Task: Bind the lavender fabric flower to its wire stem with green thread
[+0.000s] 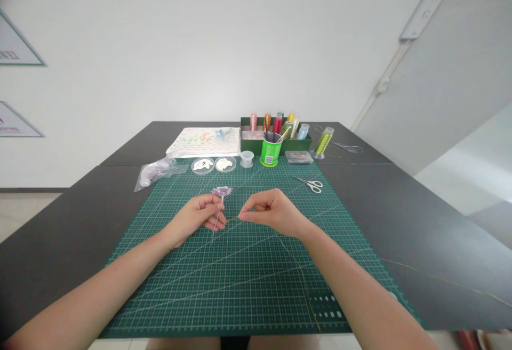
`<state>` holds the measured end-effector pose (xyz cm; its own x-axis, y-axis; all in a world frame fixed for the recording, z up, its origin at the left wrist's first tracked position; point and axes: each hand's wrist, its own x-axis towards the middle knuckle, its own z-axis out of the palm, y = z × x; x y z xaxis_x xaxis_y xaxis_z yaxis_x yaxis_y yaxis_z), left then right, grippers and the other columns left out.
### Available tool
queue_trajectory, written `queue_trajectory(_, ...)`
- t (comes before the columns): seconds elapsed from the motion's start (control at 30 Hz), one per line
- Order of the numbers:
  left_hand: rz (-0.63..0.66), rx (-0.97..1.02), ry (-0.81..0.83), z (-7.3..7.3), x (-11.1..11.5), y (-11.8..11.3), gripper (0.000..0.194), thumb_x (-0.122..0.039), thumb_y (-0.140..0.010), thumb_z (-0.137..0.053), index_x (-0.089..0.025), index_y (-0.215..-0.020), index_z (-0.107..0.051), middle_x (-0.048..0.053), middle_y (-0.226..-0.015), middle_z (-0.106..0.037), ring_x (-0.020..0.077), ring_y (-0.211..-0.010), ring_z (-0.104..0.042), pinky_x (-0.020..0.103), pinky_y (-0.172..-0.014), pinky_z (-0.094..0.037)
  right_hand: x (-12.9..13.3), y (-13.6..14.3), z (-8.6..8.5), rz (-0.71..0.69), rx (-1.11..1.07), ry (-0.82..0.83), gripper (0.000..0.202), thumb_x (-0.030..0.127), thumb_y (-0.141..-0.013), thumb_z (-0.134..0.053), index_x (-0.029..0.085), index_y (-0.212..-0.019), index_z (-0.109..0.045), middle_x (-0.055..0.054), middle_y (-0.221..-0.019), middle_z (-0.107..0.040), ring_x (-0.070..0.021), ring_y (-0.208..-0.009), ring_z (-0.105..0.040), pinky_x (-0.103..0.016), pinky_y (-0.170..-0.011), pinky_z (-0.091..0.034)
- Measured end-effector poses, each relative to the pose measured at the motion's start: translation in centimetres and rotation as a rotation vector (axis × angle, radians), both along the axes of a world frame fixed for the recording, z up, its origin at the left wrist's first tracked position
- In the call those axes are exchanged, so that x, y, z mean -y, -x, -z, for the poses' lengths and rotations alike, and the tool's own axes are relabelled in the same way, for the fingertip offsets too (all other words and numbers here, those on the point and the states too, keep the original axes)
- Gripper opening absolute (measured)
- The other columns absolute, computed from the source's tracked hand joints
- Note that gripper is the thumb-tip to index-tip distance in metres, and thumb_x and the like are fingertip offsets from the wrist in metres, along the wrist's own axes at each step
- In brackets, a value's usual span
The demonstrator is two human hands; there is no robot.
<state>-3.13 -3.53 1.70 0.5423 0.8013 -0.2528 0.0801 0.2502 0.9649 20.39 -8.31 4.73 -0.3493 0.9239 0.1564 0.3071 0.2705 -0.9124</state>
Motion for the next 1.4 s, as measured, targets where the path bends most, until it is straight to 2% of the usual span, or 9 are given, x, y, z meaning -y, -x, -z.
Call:
queue_trajectory(0.1,0.032,-0.007,-0.020,-0.4,0.4,-0.2,0.027,-0.041,-0.080,-0.075,-0.018,-0.083,-0.061,0.001,-0.062,-0.069,0.0144,-0.053,-0.067,0.024,-0.054,-0.051,0.1,0.6,0.5,0.009,0.030,-0.012,0.028,0.045,-0.085,-0.074,0.019,-0.076,-0.077,0.008,-0.049,-0.029,-0.0077,-0.046,-0.024,-0.026,-0.047,-0.021)
queue_trajectory(0.2,0.042,-0.010,-0.060,-0.6,0.7,-0.4,0.022,-0.039,-0.082,-0.071,-0.018,-0.083,-0.063,-0.005,-0.051,-0.057,0.0072,-0.039,-0.048,0.018,-0.042,-0.035,0.0,1.3,1.6,0.123,0.123,-0.156,0.024,0.040,-0.089,-0.071,0.020,-0.079,-0.079,0.008,-0.048,-0.030,-0.0080,-0.047,-0.026,-0.026,-0.048,-0.022)
queue_trajectory(0.3,0.046,-0.002,-0.023,-0.7,0.9,-0.4,0.019,-0.037,-0.084,-0.065,-0.018,-0.086,-0.064,-0.010,-0.049,-0.039,0.0041,-0.037,-0.026,0.019,-0.039,-0.016,-0.1,1.6,2.5,0.166,0.206,-0.324,0.023,0.037,-0.093,-0.067,0.022,-0.083,-0.081,0.004,-0.051,-0.054,-0.0084,-0.046,-0.038,-0.025,-0.049,-0.029)
queue_trajectory(0.37,0.048,0.017,0.036,-0.7,1.1,-0.4,0.018,-0.036,-0.084,-0.064,-0.019,-0.088,-0.062,-0.011,-0.054,-0.034,0.0045,-0.040,-0.020,0.020,-0.040,-0.011,0.0,1.6,2.8,0.157,0.253,-0.434,0.023,0.033,-0.097,-0.063,0.023,-0.088,-0.081,0.000,-0.065,-0.072,-0.0103,-0.051,-0.055,-0.024,-0.053,-0.039)
queue_trajectory(0.43,0.054,0.020,0.045,-0.7,1.2,-0.5,0.018,-0.037,-0.084,-0.063,-0.019,-0.089,-0.061,-0.010,-0.056,-0.033,0.0053,-0.041,-0.020,0.021,-0.041,-0.011,0.2,1.5,3.0,0.149,0.302,-0.538,0.022,0.030,-0.099,-0.061,0.023,-0.093,-0.081,-0.002,-0.079,-0.080,-0.0138,-0.062,-0.069,-0.023,-0.060,-0.048)
queue_trajectory(0.57,0.067,-0.056,-0.086,-0.7,1.4,-0.6,0.027,-0.045,-0.089,-0.055,-0.019,-0.092,-0.060,-0.010,-0.057,-0.034,0.0071,-0.042,-0.022,0.022,-0.041,-0.014,0.3,1.4,3.1,0.168,0.389,-0.736,0.023,0.025,-0.102,-0.056,0.022,-0.101,-0.079,-0.004,-0.089,-0.083,-0.0161,-0.075,-0.078,-0.022,-0.067,-0.056)
queue_trajectory(0.73,0.077,-0.148,-0.314,-0.5,1.2,-0.5,0.038,-0.054,-0.095,-0.048,-0.018,-0.088,-0.060,-0.008,-0.059,-0.038,0.0089,-0.047,-0.028,0.022,-0.046,-0.021,0.1,1.3,3.2,0.186,0.441,-0.937,0.021,0.020,-0.104,-0.055,0.017,-0.098,-0.075,-0.002,-0.084,-0.082,-0.0128,-0.067,-0.077,-0.019,-0.060,-0.053)
queue_trajectory(1.13,0.070,-0.380,-0.580,-0.6,0.9,-0.1,0.030,-0.038,-0.097,-0.051,-0.018,-0.082,-0.068,-0.004,-0.065,-0.061,0.0112,-0.053,-0.044,0.024,-0.053,-0.029,-0.1,1.1,2.7,0.156,0.428,-0.930,0.023,0.025,-0.106,-0.055,0.017,-0.095,-0.073,-0.001,-0.076,-0.079,-0.0097,-0.061,-0.071,-0.020,-0.057,-0.047)
queue_trajectory(1.4,0.077,-0.615,-0.935,-1.1,1.6,0.1,0.024,-0.026,-0.102,-0.051,-0.020,-0.087,-0.068,-0.002,-0.075,-0.070,0.0155,-0.067,-0.062,0.026,-0.061,-0.037,0.5,0.6,1.4,0.140,0.555,-1.058,0.026,0.023,-0.105,-0.055,0.015,-0.091,-0.075,0.000,-0.063,-0.067,-0.0103,-0.051,-0.058,-0.025,-0.052,-0.039)
